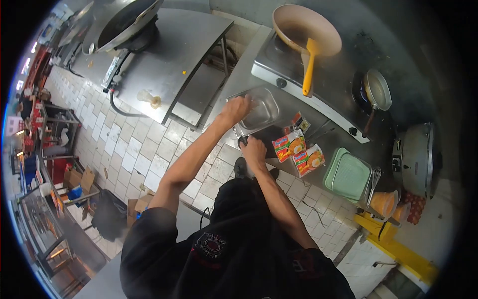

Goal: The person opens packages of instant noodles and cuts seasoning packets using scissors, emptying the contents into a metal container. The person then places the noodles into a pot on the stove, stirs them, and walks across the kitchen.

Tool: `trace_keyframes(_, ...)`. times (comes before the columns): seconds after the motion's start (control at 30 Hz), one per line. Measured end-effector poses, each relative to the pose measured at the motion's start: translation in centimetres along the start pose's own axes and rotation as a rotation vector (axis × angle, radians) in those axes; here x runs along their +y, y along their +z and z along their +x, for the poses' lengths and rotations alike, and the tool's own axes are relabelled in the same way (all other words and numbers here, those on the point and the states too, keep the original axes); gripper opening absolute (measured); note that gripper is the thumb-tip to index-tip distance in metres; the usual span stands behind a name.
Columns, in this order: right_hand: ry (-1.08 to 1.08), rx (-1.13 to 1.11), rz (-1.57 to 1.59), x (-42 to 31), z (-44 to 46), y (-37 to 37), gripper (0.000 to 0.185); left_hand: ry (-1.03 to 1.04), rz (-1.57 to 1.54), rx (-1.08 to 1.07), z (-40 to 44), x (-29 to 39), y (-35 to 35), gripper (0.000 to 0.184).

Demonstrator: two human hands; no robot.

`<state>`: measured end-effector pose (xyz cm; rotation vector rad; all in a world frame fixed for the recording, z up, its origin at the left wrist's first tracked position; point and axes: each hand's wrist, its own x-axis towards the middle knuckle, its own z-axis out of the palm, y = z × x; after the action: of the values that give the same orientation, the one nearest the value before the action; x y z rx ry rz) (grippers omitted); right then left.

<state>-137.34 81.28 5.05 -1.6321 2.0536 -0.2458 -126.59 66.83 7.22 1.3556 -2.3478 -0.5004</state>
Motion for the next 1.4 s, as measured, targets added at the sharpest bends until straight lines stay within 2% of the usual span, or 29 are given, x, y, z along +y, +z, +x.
trace_keyframes(0.07,0.01,0.01,0.043,0.4,0.4,0.2,0.036,0.202,0.254,0.081,0.6,-0.5,1.3,0.042)
trace_keyframes(0.2,0.003,0.072,0.109,0.9,0.3,0.3,0.03,0.205,0.31,-0.013,1.1,0.3,1.5,0.042)
trace_keyframes(0.23,-0.053,-0.007,0.116,1.4,-0.1,-0.1,0.03,0.203,0.298,-0.036,1.0,0.4,1.3,0.042)
trace_keyframes(0.3,-0.146,-0.146,0.153,0.9,-1.3,-4.1,0.024,0.21,0.285,-0.058,1.0,0.8,0.8,0.043)
trace_keyframes(0.33,-0.142,-0.141,0.151,0.2,-1.6,-7.4,0.024,0.217,0.308,-0.047,0.9,0.9,0.8,0.042)
trace_keyframes(0.4,-0.123,-0.028,0.399,-0.4,-1.1,-12.1,0.018,0.223,0.323,-0.041,0.4,1.1,0.9,0.041)
trace_keyframes(0.47,-0.293,0.339,0.416,1.1,3.0,-12.4,0.017,0.225,0.264,-0.036,0.4,0.9,1.1,0.037)
trace_keyframes(0.5,-0.295,0.345,0.412,2.0,5.1,-12.5,0.017,0.229,0.263,-0.031,0.4,1.2,0.9,0.037)
trace_keyframes(0.57,-0.525,0.234,0.318,3.5,9.0,-12.2,0.022,0.177,0.242,-0.065,0.3,1.9,0.2,0.033)
trace_keyframes(0.6,-0.527,0.24,0.317,3.9,10.1,-11.7,0.022,0.182,0.244,-0.061,0.2,1.9,0.3,0.033)
trace_keyframes(0.67,-0.6,0.069,0.187,4.4,11.8,-11.1,0.027,0.181,0.201,-0.053,0.2,1.7,0.5,0.031)
trace_keyframes(0.9,-0.621,-0.014,0.16,3.4,12.3,-11.7,0.015,0.163,0.155,-0.096,0.3,1.3,-0.3,0.037)
trace_keyframes(0.97,-0.656,0.152,0.166,3.2,11.9,-11.7,0.011,0.153,0.169,-0.12,0.4,1.6,-0.9,0.038)
trace_keyframes(1.0,-0.654,0.149,0.162,3.2,11.8,-11.8,0.011,0.145,0.182,-0.144,0.5,1.9,-1.3,0.04)
trace_keyframes(1.07,-0.678,0.279,0.167,3.3,11.9,-11.9,0.01,0.129,0.172,-0.105,0.3,2.4,-2.0,0.04)
trace_keyframes(1.23,-0.732,0.303,0.153,3.6,12.0,-12.0,0.009,0.131,0.109,-0.046,0.3,1.7,-1.6,0.034)
trace_keyframes(1.4,-0.719,0.35,0.159,3.6,11.9,-11.6,0.009,0.019,0.07,0.021,0.4,1.7,-1.0,0.023)
